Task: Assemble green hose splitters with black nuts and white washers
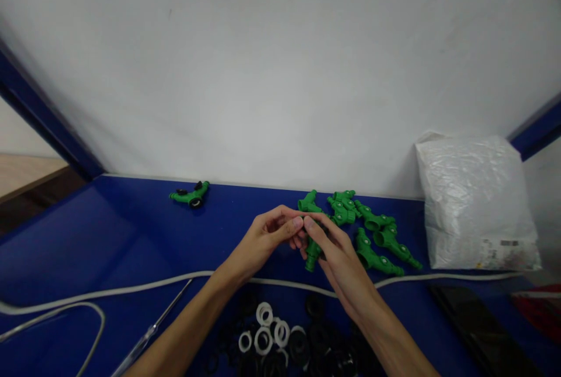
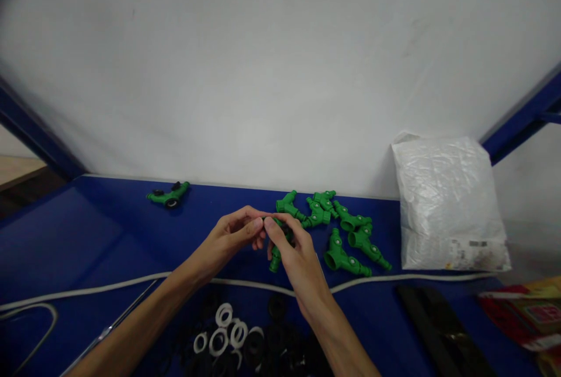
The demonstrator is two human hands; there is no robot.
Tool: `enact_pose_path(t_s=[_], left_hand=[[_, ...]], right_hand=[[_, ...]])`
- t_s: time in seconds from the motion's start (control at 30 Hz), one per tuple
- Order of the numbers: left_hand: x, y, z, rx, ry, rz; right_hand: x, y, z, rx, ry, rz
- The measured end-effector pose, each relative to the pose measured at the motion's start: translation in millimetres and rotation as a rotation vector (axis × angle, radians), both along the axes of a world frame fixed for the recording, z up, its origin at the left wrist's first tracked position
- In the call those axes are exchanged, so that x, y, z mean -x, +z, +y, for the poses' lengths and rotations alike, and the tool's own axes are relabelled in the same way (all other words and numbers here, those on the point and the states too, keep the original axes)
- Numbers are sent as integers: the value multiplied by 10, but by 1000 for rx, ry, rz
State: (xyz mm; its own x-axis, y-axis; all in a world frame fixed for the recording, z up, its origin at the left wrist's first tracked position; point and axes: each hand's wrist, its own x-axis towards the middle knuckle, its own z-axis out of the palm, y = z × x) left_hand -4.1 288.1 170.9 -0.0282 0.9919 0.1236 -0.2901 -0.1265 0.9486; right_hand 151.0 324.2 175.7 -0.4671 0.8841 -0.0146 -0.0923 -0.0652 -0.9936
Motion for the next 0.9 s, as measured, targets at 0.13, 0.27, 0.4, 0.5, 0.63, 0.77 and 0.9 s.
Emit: enact_pose_path(t_s=[0.13, 0.27, 0.4, 0.5, 0.63, 0.77, 0.9], left_hand=[[18, -9, 0, -15, -19, 19], [22, 7, -8, -44, -22, 30], [23, 18, -15, -66, -30, 33], [28, 3, -8, -73, -29, 31], [30, -24, 6, -88, -39, 12], [28, -45, 13, -96, -48, -25], [29, -53, 7, -85, -58, -39]], right_hand=[[5, -3, 10, 0, -10, 0], [7, -16, 25, -2, -12, -12], [4, 4, 16, -6, -5, -4], [6, 32, 1, 4, -1, -6], [6, 54, -11, 13, 8, 10], [-2, 49, -14, 23, 27, 26], [-9, 42, -12, 25, 41, 31]])
